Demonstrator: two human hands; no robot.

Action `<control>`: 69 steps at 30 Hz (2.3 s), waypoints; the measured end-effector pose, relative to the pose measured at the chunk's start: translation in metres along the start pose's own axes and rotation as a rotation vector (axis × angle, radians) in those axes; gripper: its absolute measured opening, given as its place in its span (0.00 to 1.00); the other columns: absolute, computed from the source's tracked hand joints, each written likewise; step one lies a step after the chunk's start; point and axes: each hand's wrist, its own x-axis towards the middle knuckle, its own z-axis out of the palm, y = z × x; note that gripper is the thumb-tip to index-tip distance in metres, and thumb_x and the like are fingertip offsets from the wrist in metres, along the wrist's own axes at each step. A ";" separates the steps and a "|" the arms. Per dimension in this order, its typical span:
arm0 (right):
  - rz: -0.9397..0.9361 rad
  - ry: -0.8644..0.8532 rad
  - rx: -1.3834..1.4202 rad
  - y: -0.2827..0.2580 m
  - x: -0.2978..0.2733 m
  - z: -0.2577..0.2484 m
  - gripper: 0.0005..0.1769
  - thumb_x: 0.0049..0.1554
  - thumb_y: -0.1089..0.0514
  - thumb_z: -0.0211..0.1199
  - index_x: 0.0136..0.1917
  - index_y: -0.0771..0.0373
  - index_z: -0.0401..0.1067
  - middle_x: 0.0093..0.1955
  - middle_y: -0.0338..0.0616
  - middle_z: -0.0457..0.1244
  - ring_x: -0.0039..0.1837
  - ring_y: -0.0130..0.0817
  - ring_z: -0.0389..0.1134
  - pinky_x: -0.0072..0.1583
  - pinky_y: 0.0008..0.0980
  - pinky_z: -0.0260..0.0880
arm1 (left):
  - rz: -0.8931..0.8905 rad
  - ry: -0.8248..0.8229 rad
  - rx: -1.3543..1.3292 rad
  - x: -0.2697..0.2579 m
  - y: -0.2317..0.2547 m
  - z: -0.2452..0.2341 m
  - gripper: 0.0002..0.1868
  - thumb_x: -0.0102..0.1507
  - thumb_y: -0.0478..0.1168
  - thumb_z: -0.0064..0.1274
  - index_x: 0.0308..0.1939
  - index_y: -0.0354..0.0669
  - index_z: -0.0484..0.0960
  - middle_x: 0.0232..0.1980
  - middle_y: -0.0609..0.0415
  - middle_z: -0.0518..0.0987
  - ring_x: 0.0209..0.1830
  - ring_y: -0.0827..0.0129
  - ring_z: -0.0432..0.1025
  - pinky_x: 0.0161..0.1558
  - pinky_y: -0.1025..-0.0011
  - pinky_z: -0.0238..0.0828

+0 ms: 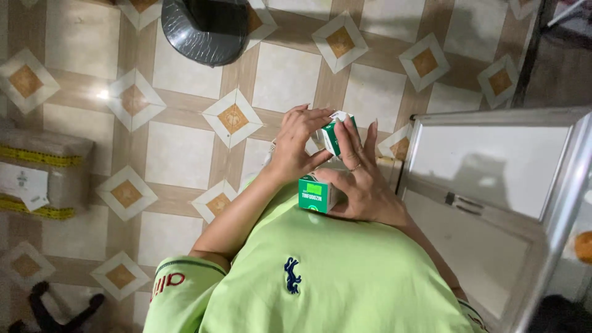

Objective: The person picks up two small green and white boxes labeled 'TINFODOZIN' from a counter, walks to a storage area, and places them on a shelf. The person repeats this process multiple times, retrieving boxes from the counter and stocking them on the shelf.

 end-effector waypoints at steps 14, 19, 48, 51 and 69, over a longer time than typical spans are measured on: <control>0.318 0.131 0.750 0.028 -0.012 -0.004 0.46 0.58 0.41 0.69 0.76 0.65 0.51 0.82 0.60 0.47 0.81 0.48 0.54 0.77 0.44 0.61 | -0.431 0.190 -0.658 -0.036 -0.026 0.026 0.33 0.65 0.35 0.65 0.69 0.40 0.62 0.67 0.51 0.72 0.70 0.65 0.68 0.75 0.58 0.62; 0.655 0.288 1.003 0.040 -0.038 0.036 0.33 0.60 0.50 0.70 0.71 0.67 0.63 0.59 0.45 0.63 0.58 0.32 0.64 0.60 0.32 0.67 | -0.627 0.176 -0.998 -0.036 -0.022 0.002 0.27 0.69 0.35 0.56 0.69 0.38 0.62 0.63 0.52 0.72 0.65 0.67 0.68 0.67 0.61 0.68; 0.440 0.468 0.961 -0.044 -0.013 0.059 0.34 0.63 0.58 0.69 0.75 0.64 0.55 0.83 0.58 0.49 0.84 0.46 0.53 0.83 0.46 0.57 | -1.045 -0.278 -2.012 -0.095 -0.046 -0.012 0.48 0.63 0.51 0.64 0.81 0.48 0.54 0.71 0.45 0.69 0.73 0.49 0.66 0.70 0.36 0.64; 0.380 0.420 1.017 -0.038 -0.015 0.066 0.35 0.63 0.54 0.69 0.74 0.63 0.54 0.85 0.59 0.49 0.86 0.49 0.52 0.85 0.50 0.54 | -1.028 -0.377 -2.139 -0.099 -0.049 -0.009 0.50 0.60 0.51 0.66 0.78 0.45 0.54 0.74 0.43 0.68 0.74 0.44 0.65 0.74 0.35 0.63; 0.609 0.470 0.769 -0.039 -0.027 0.069 0.19 0.69 0.52 0.60 0.66 0.66 0.64 0.86 0.64 0.51 0.86 0.48 0.53 0.83 0.42 0.52 | -0.968 -0.360 -1.773 -0.104 -0.061 0.010 0.44 0.64 0.46 0.66 0.77 0.34 0.60 0.69 0.43 0.72 0.69 0.55 0.71 0.73 0.55 0.67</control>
